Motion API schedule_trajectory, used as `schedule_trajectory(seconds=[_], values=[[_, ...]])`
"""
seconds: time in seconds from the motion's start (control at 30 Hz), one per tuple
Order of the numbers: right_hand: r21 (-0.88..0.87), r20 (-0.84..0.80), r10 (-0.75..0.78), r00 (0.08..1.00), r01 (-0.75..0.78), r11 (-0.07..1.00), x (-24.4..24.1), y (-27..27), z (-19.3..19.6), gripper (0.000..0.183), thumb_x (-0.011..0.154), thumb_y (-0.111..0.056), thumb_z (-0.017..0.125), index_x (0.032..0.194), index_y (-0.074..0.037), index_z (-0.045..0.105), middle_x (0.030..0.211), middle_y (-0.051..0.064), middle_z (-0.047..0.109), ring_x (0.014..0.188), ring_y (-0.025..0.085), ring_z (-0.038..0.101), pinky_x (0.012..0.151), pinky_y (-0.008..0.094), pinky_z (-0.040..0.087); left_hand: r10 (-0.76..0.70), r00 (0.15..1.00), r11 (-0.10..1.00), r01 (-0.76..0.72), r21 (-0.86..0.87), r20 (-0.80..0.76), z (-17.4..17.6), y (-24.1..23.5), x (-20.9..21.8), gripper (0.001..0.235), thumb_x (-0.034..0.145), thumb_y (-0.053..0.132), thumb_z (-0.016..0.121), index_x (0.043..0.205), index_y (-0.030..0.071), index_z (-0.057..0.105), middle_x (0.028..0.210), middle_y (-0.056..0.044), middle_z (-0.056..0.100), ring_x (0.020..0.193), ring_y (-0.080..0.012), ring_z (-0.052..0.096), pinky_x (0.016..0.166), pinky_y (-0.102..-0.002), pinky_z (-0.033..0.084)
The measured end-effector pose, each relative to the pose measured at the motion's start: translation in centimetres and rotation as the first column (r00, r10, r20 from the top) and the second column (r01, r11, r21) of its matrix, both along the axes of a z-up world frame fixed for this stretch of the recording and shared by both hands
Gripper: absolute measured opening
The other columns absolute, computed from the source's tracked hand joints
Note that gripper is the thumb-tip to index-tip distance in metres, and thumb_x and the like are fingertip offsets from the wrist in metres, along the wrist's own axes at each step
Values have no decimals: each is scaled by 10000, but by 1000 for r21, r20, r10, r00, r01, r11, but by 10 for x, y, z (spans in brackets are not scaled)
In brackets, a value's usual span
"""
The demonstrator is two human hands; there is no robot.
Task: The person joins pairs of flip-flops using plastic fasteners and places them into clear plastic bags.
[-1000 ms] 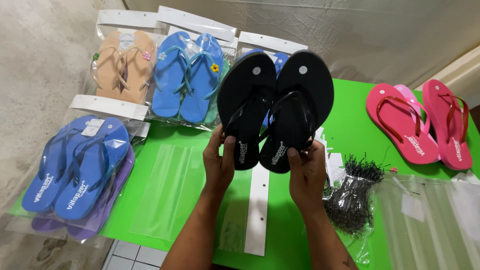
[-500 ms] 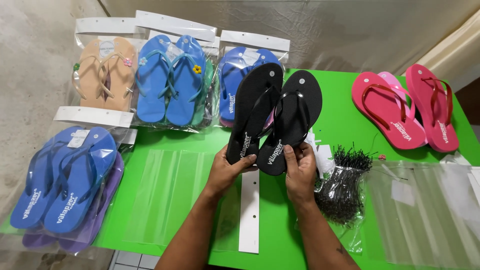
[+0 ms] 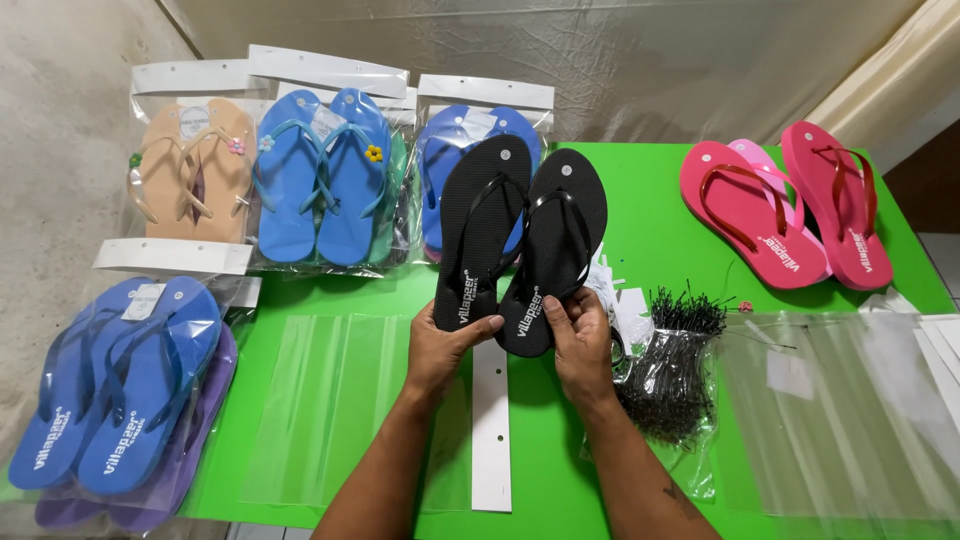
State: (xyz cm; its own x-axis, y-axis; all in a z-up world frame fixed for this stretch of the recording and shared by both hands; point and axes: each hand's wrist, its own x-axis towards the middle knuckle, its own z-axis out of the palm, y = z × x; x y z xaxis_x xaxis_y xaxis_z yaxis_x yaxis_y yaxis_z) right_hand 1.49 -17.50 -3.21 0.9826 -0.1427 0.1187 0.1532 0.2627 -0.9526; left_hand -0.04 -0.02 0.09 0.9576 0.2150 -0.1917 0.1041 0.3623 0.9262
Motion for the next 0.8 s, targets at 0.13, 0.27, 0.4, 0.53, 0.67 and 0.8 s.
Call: schedule_trajectory(seconds=[0.13, 0.27, 0.4, 0.53, 0.67, 0.8], values=[[23, -1, -13, 1000, 13, 1000, -3, 3, 7, 182, 1021, -125, 655, 1121, -2, 568, 818, 63, 654, 703, 124, 659, 604, 269, 595, 0, 1000, 1000, 0, 7, -12, 3, 0, -1, 386, 605, -32, 983, 896, -34, 729, 801, -184, 772, 728, -213, 752, 693, -359, 652], [40, 18, -13, 1000, 13, 999, 3, -1, -12, 187, 1026, -118, 647, 1139, 7, 566, 812, 69, 652, 710, 127, 666, 614, 264, 589, 1, 1000, 1000, -1, 14, -18, -2, -1, 1, 389, 590, -31, 991, 883, -25, 734, 792, -180, 774, 729, -208, 753, 684, -355, 653], [42, 12, -6, 1000, 6, 999, 2, 0, -9, 189, 1025, -115, 645, 1144, 10, 567, 812, 66, 653, 710, 125, 669, 611, 262, 592, 3, 1000, 1000, -3, 2, -15, 4, -1, -1, 387, 598, -39, 983, 890, -28, 730, 796, -172, 772, 733, -207, 750, 691, -349, 649], [44, 10, 10, 1000, -11, 999, 6, -3, -18, 198, 1025, -116, 644, 1154, 13, 568, 821, 73, 662, 708, 133, 672, 612, 269, 597, 5, 1000, 1000, -4, 4, -13, 3, 0, 0, 388, 592, -43, 986, 883, -32, 730, 795, -188, 773, 732, -219, 756, 690, -360, 654], [43, 1, 29, 1000, -29, 999, 1, 2, -5, 216, 1023, -120, 644, 1174, 18, 573, 841, 88, 675, 735, 148, 677, 664, 290, 602, 12, 1000, 1000, -12, 2, -21, 0, 2, 0, 391, 585, -45, 989, 879, -34, 731, 792, -203, 770, 723, -243, 766, 690, -368, 657], [39, -2, 40, 999, -40, 998, 2, 2, -10, 211, 1021, -120, 647, 1169, 17, 581, 850, 87, 685, 746, 146, 680, 674, 295, 603, -7, 999, 998, 5, -69, -32, 3, 3, -2, 395, 588, -95, 963, 887, -65, 707, 793, -239, 762, 729, -321, 772, 675, -436, 668]])
